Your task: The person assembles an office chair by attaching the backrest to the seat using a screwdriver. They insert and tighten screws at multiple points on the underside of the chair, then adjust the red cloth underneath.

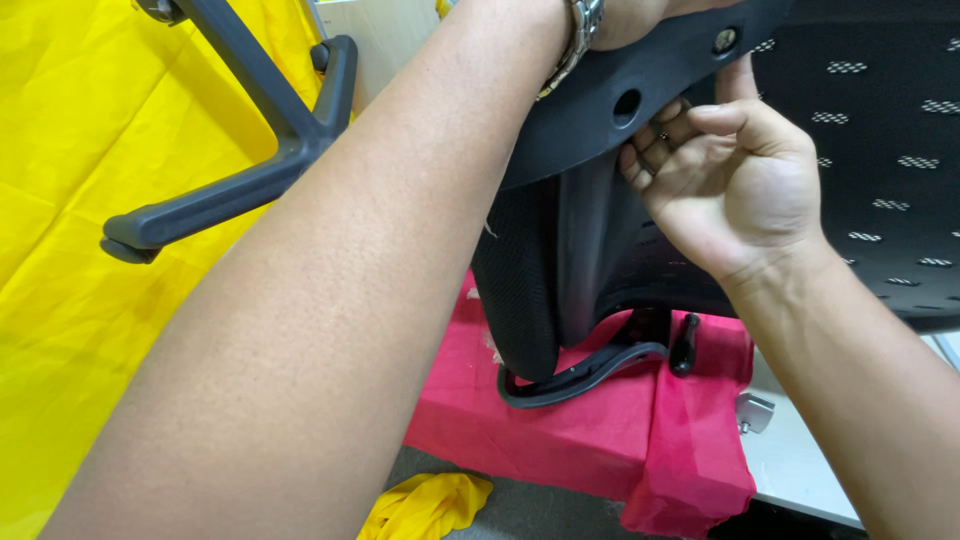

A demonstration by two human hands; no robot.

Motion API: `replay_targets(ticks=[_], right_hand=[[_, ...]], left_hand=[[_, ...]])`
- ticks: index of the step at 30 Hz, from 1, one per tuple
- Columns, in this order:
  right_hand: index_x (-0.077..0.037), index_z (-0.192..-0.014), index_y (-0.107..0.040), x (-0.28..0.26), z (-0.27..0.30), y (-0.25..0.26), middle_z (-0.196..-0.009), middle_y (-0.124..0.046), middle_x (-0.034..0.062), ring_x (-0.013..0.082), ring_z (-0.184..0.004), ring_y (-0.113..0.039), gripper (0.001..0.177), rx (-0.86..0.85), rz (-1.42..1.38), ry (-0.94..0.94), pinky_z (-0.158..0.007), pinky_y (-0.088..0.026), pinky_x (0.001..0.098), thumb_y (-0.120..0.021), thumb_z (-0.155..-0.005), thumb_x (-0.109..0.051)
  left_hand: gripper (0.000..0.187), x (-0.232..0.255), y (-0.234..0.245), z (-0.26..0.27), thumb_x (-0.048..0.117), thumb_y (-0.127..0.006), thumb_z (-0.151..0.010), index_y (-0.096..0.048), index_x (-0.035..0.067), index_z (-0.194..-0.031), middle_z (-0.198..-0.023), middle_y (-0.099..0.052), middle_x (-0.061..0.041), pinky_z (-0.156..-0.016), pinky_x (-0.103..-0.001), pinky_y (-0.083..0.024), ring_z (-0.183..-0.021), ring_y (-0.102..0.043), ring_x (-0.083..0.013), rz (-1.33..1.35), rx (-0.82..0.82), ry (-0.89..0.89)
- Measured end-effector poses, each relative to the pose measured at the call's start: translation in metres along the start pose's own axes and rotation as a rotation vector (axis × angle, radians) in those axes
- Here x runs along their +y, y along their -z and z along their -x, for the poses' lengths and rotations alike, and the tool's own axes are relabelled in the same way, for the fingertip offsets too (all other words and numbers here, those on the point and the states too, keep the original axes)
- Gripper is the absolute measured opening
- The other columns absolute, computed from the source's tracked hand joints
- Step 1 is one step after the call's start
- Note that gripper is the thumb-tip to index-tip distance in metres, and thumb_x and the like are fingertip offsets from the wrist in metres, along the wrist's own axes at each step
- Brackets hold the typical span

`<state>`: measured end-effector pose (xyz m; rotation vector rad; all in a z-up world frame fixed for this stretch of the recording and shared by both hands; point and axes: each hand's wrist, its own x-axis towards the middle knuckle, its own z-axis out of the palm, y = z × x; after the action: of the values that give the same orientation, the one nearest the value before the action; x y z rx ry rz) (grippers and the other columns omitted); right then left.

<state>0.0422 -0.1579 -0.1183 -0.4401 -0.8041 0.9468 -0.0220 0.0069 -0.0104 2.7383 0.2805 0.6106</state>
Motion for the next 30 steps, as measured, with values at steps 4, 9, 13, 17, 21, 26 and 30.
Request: replay_targets(ticks=[4, 9, 13, 17, 21, 26, 30], right_hand=[[-0.016, -0.137, -0.054, -0.013, -0.005, 0.000, -0.114, -0.063, 0.0029, 0.0201, -0.117, -0.059, 0.044, 0.076, 0.273, 0.045, -0.116, -0.042, 0.0436, -0.055, -0.093, -0.011], [-0.017, -0.133, -0.058, -0.007, -0.006, 0.003, -0.116, -0.065, 0.0028, 0.0208, -0.120, -0.060, 0.041, 0.025, 0.263, 0.074, -0.119, -0.042, 0.0454, -0.052, -0.093, -0.015], [-0.011, -0.124, -0.060, -0.023, -0.008, 0.002, -0.123, -0.068, 0.0074, 0.0243, -0.129, -0.062, 0.030, -0.059, 0.054, -0.066, -0.125, -0.043, 0.0483, -0.057, -0.094, -0.013], [-0.009, -0.121, -0.062, -0.027, -0.007, -0.008, -0.121, -0.070, 0.0076, 0.0235, -0.125, -0.063, 0.031, 0.015, 0.222, -0.007, -0.120, -0.044, 0.0483, -0.056, -0.092, -0.017], [-0.015, -0.121, -0.062, -0.015, 0.000, -0.007, -0.117, -0.069, 0.0035, 0.0210, -0.119, -0.064, 0.025, 0.052, 0.282, 0.109, -0.111, -0.047, 0.0482, -0.057, -0.099, -0.027], [-0.016, -0.125, -0.060, -0.004, -0.007, 0.008, -0.120, -0.065, 0.0024, 0.0200, -0.119, -0.062, 0.019, 0.044, 0.345, 0.248, -0.111, -0.051, 0.0463, -0.064, -0.108, -0.024], [-0.014, -0.124, -0.059, -0.003, -0.014, 0.010, -0.115, -0.062, 0.0018, 0.0192, -0.111, -0.062, 0.015, 0.095, 0.267, 0.265, -0.111, -0.054, 0.0458, -0.062, -0.109, -0.018]], left_hand=[[0.059, 0.006, -0.008, -0.008, 0.074, -0.053, -0.090, -0.083, 0.026, -0.105, -0.078, -0.083, 0.002, -0.047, -0.028, -0.060, -0.057, -0.078, -0.0088, 0.021, 0.012, -0.025], [0.058, 0.002, -0.009, -0.015, 0.074, -0.052, -0.091, -0.084, 0.027, -0.102, -0.077, -0.084, 0.004, -0.046, -0.027, -0.060, -0.057, -0.076, -0.0075, 0.051, 0.000, -0.079], [0.054, -0.002, -0.016, -0.017, 0.071, -0.050, -0.092, -0.082, 0.033, -0.113, -0.087, -0.087, 0.007, -0.046, -0.026, -0.062, -0.060, -0.079, -0.0054, 0.119, -0.004, -0.132], [0.054, -0.002, -0.015, -0.015, 0.071, -0.051, -0.091, -0.082, 0.032, -0.113, -0.087, -0.086, 0.006, -0.046, -0.027, -0.061, -0.060, -0.079, -0.0061, 0.100, -0.006, -0.136], [0.054, 0.001, -0.012, -0.008, 0.070, -0.051, -0.091, -0.081, 0.032, -0.114, -0.087, -0.086, 0.005, -0.047, -0.027, -0.061, -0.060, -0.079, -0.0068, 0.091, -0.012, -0.095], [0.054, 0.007, -0.008, -0.001, 0.070, -0.051, -0.090, -0.080, 0.031, -0.114, -0.088, -0.086, 0.004, -0.048, -0.027, -0.061, -0.060, -0.079, -0.0077, 0.079, -0.014, -0.075], [0.055, 0.008, -0.006, 0.001, 0.069, -0.051, -0.090, -0.080, 0.030, -0.115, -0.088, -0.085, 0.003, -0.048, -0.028, -0.061, -0.060, -0.080, -0.0083, 0.076, -0.016, -0.072]])
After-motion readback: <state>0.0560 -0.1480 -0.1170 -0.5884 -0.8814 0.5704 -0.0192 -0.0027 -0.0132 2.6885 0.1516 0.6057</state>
